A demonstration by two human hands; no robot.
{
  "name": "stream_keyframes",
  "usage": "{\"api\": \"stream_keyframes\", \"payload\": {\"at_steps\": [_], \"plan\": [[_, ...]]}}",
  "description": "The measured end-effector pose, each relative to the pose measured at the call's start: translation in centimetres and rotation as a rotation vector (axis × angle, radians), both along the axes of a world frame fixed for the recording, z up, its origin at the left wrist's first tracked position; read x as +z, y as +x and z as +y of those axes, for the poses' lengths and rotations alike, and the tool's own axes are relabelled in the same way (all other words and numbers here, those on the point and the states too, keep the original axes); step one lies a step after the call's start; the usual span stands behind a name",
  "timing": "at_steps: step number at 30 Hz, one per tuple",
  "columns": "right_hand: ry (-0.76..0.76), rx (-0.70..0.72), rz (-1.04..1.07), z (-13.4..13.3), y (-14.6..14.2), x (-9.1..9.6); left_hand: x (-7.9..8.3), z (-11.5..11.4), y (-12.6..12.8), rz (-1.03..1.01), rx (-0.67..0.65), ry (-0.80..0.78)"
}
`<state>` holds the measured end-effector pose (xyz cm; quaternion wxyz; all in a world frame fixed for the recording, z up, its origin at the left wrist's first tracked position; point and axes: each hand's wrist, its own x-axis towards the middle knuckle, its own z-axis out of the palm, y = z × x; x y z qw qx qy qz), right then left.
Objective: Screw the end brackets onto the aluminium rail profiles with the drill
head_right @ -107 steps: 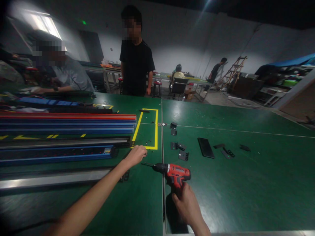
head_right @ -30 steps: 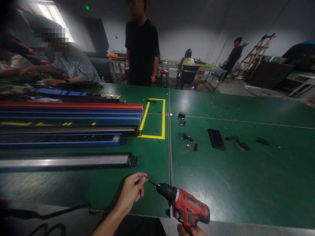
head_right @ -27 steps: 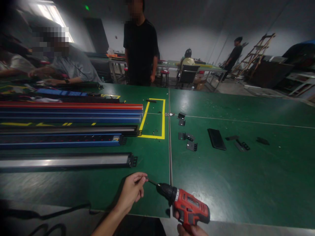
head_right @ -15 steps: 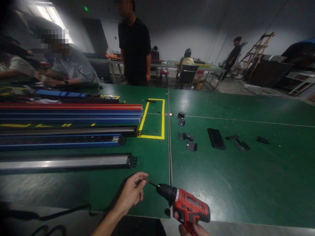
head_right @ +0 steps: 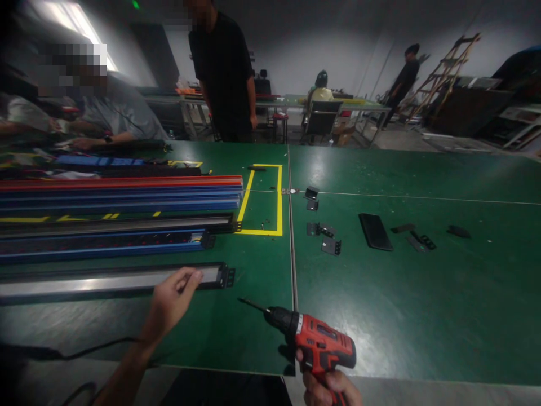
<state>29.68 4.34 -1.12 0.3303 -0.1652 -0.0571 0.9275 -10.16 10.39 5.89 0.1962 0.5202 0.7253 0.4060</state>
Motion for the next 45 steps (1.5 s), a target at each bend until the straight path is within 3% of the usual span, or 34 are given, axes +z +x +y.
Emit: {"api": "stream_keyframes", "payload": {"at_steps": [3, 5, 8, 11, 21, 40, 45], "plan": [[0.041, 0.004, 0.078, 0.8, -1.1, -0.1, 1.0, 2.5, 0.0, 0.353, -0.055, -0.065], [0.049, -0.013, 0.101, 1.4, -1.9, 0.3, 1.7, 3.7, 0.6, 0.459, -0.089, -0.206], [0.031, -0.031, 0.082, 2.2, -2.9, 1.3, 2.5, 4.8, 1.5, 0.440, -0.149, -0.433], [0.023, -0.007, 0.026, 3.0, -3.7, 2.4, 2.6, 5.3, 1.9, 0.337, -0.195, -0.528], [0.027, 0.080, -0.059, 5.4, -5.0, 3.0, 1.2, 5.6, 2.2, 0.306, -0.150, -0.482], [0.063, 0.100, 0.017, 6.0, -5.8, 3.0, 0.8, 5.5, 2.6, 0.264, -0.156, -0.423], [0.050, 0.108, -0.033, 6.0, -5.7, 3.3, 0.7, 5.6, 2.9, 0.349, -0.119, -0.420]]}}
